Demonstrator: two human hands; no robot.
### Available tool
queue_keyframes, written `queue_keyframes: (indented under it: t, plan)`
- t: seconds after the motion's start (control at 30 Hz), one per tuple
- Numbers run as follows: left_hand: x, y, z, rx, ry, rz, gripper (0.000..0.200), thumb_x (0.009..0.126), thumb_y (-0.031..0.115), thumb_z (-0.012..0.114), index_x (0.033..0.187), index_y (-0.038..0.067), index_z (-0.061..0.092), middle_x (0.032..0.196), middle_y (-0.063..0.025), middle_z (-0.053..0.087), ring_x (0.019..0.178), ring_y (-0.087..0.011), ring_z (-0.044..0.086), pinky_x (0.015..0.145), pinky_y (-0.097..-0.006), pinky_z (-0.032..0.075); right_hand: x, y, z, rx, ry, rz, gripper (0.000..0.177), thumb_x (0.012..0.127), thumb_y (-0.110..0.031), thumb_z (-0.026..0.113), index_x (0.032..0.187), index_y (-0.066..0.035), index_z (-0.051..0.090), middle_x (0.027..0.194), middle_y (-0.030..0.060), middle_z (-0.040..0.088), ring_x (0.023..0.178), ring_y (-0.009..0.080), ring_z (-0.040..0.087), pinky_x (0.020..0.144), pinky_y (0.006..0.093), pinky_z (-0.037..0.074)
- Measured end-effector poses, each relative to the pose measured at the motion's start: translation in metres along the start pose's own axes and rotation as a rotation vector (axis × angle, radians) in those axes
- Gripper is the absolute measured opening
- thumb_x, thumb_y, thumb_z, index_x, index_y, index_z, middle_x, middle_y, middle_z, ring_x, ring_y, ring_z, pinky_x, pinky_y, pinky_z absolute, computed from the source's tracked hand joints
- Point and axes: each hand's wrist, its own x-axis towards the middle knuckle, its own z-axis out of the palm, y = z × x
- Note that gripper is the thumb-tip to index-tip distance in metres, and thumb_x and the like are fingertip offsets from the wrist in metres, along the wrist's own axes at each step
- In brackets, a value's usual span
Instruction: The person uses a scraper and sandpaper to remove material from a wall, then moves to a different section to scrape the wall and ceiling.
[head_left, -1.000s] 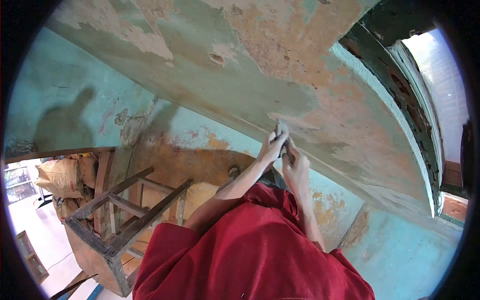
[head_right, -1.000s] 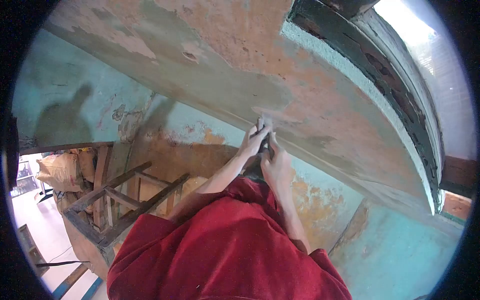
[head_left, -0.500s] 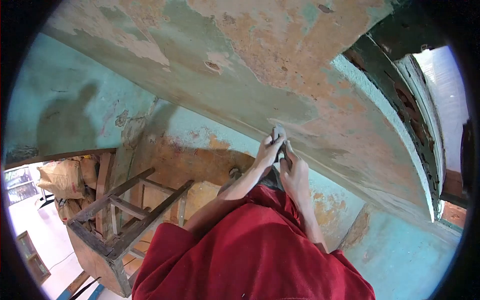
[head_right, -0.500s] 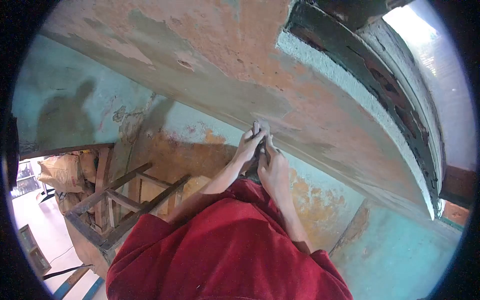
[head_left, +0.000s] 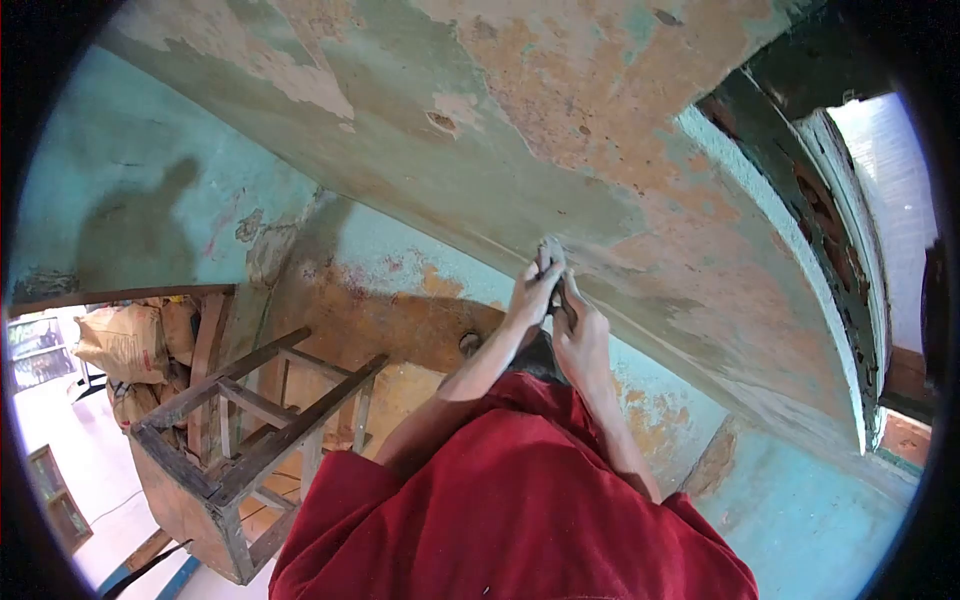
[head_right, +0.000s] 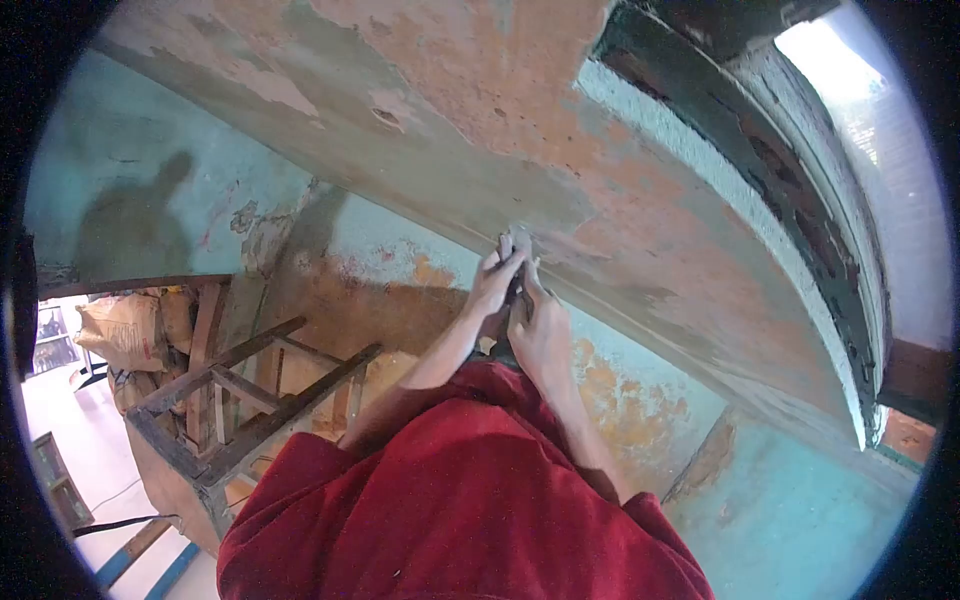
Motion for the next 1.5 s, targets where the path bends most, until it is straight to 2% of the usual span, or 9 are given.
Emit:
queue_keyframes:
  t: [0.43, 0.53, 0.7, 0.77, 0.9, 1.03, 1.3, 1.4, 1.5]
  plan:
    - [0.046, -0.037, -0.037, -0.133, -0.014, 0.047, 0.014, 0.093, 0.021, 0.063, 0.096, 0.008, 0.062, 0.081, 0.0004, 0.06, 0.07, -0.0085, 0.056, 0.059, -0.0252, 0.046, 0.015, 0.033, 0.029, -0.186, -0.051, -0.111, 0.04, 0.082, -0.002, 0.049, 0.121, 0.005, 0.057, 0.076, 0.0312, 0.057, 0.066, 0.0325, 0.067, 0.059, 0.0373, 0.047]
    - [0.013, 0.002, -0.006, 0.039, 0.023, 0.023, 0.016, 0.094, 0.023, 0.062, 0.097, 0.008, 0.061, 0.08, 0.0001, 0.059, 0.069, -0.0093, 0.057, 0.058, -0.0268, 0.047, 0.009, -0.027, -0.01, 0.0, -0.08, 0.091, 0.037, 0.079, -0.001, 0.05, 0.113, 0.006, 0.06, 0.086, 0.0343, 0.059, 0.085, 0.0495, 0.06, 0.073, 0.0497, 0.048]
    - [0.036, -0.026, -0.039, -0.132, -0.003, -0.009, 0.018, 0.093, 0.023, 0.064, 0.099, 0.006, 0.061, 0.081, 0.0004, 0.06, 0.072, -0.009, 0.058, 0.061, -0.0284, 0.048, 0.019, 0.012, 0.026, -0.243, -0.179, 0.017, 0.042, 0.079, 0.0, 0.05, 0.12, 0.006, 0.058, 0.085, 0.0338, 0.06, 0.083, 0.0461, 0.064, 0.071, 0.0479, 0.049]
    - [0.003, 0.012, 0.0, -0.13, 0.044, -0.033, 0.016, 0.093, 0.022, 0.063, 0.098, 0.007, 0.061, 0.082, 0.0, 0.061, 0.07, -0.009, 0.058, 0.06, -0.0278, 0.049, 0.015, -0.018, -0.001, 0.018, -0.09, 0.106, 0.027, 0.079, -0.001, 0.05, 0.101, 0.008, 0.062, 0.084, 0.0355, 0.058, 0.081, 0.0499, 0.06, 0.07, 0.0503, 0.048]
    - [0.048, -0.031, -0.04, -0.175, 0.042, -0.063, 0.015, 0.094, 0.023, 0.063, 0.091, 0.008, 0.061, 0.076, 0.0006, 0.061, 0.063, -0.0098, 0.059, 0.054, -0.0264, 0.048, 0.028, 0.036, 0.04, -0.272, -0.174, 0.006, 0.037, 0.079, 0.0, 0.048, 0.113, 0.009, 0.06, 0.08, 0.0342, 0.058, 0.078, 0.0464, 0.063, 0.066, 0.0458, 0.049]
    - [0.004, 0.005, 0.005, -0.13, 0.101, -0.027, 0.015, 0.092, 0.023, 0.063, 0.09, 0.009, 0.063, 0.076, 0.0006, 0.061, 0.062, -0.0091, 0.059, 0.052, -0.0253, 0.046, 0.016, -0.016, -0.004, 0.015, -0.142, 0.183, 0.028, 0.078, -0.001, 0.05, 0.102, 0.009, 0.059, 0.077, 0.0351, 0.057, 0.078, 0.05, 0.06, 0.067, 0.05, 0.046]
    - [0.016, -0.014, -0.004, -0.178, 0.045, -0.026, 0.019, 0.093, 0.027, 0.063, 0.098, 0.009, 0.059, 0.076, 0.0015, 0.057, 0.063, -0.0093, 0.058, 0.054, -0.0264, 0.048, 0.022, 0.012, 0.01, -0.038, -0.168, 0.068, 0.041, 0.074, -0.002, 0.052, 0.113, 0.009, 0.057, 0.08, 0.0349, 0.058, 0.08, 0.0517, 0.058, 0.069, 0.0526, 0.046]
    - [0.073, -0.077, -0.067, -0.211, -0.072, -0.083, 0.019, 0.094, 0.024, 0.061, 0.103, 0.007, 0.059, 0.085, -0.0001, 0.061, 0.074, -0.0094, 0.059, 0.059, -0.0278, 0.051, 0.033, 0.06, 0.052, -0.322, -0.264, 0.005, 0.045, 0.081, -0.001, 0.05, 0.124, 0.007, 0.055, 0.084, 0.0341, 0.061, 0.085, 0.0488, 0.061, 0.074, 0.0502, 0.048]
    - [0.007, 0.001, -0.001, -0.152, 0.134, -0.15, 0.017, 0.095, 0.022, 0.06, 0.099, 0.006, 0.058, 0.084, -0.0014, 0.06, 0.074, -0.0096, 0.058, 0.06, -0.0285, 0.05, 0.021, 0.017, 0.011, -0.083, -0.153, 0.032, 0.041, 0.08, 0.0, 0.05, 0.119, 0.008, 0.057, 0.087, 0.0352, 0.06, 0.085, 0.0499, 0.06, 0.075, 0.051, 0.048]
